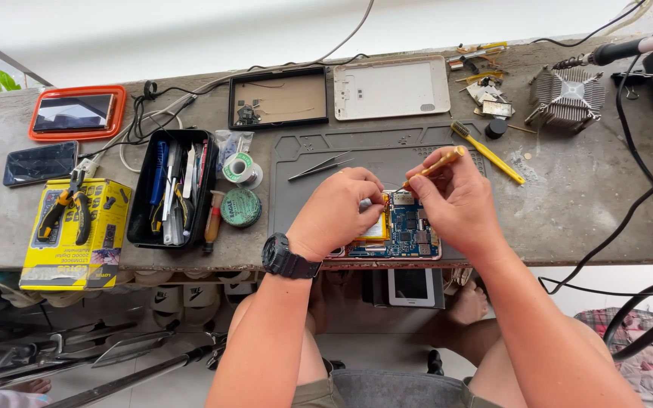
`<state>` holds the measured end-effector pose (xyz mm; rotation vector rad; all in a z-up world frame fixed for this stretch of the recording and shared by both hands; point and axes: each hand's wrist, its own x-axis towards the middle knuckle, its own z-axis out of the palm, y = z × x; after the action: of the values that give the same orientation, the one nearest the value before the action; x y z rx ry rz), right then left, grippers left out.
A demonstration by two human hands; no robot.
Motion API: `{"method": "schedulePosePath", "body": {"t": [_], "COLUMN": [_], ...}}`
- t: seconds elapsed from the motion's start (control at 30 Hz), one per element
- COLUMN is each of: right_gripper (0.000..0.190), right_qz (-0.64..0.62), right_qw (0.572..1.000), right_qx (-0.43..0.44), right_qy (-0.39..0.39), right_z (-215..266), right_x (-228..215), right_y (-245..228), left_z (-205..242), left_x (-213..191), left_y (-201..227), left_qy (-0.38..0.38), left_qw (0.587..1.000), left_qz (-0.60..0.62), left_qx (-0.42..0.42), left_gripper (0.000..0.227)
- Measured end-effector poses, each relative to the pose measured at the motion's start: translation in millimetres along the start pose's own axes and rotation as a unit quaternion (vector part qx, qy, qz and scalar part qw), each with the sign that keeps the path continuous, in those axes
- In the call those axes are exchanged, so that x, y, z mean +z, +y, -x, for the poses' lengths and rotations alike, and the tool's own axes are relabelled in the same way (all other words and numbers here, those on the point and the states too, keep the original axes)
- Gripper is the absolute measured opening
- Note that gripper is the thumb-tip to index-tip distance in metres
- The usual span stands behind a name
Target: Repairing a smartphone by soldering internal components and assembling parts using precision tools like a soldering iron and tweezers.
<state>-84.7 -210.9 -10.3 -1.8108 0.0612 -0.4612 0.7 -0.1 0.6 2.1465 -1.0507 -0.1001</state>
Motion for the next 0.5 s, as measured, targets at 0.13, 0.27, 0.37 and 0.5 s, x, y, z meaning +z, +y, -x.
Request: {"method": "schedulePosePath", "body": {"t": [0.13,0.27,0.37,0.5], "right_gripper": [0.024,0.025,0.024,0.019], "right_qz": [0.02,0.025,0.022,-0.003], "right_qw": [0.999,0.999,0.999,1.0], "right_qx": [0.022,0.021,0.015,0.008], "right_qy": [-0.025,-0.039,-0.04,-0.027], "right_z": [1.0,1.2,2.5,4.0], "right_x": [1.8,2.4,4.2,7.7], "right_y": [-0.9,-2.6,-4.3,-5.7], "left_z": [-0.1,-0.4,0.1,1.4], "left_x": [0.8,3.2,4.4,0.7], "left_y": [0.5,-2.9,-4.9,0.7], "left_qy": [0.0,0.0,-0.005,0.007], "left_qw": [1.0,1.0,1.0,1.0], "left_qz": [0.004,-0.003,-0.005,0.001], "left_qx": [-0.003,0.0,-0.007,-0.007], "left_gripper": [0.008,0.007,0.006,0.017]}}
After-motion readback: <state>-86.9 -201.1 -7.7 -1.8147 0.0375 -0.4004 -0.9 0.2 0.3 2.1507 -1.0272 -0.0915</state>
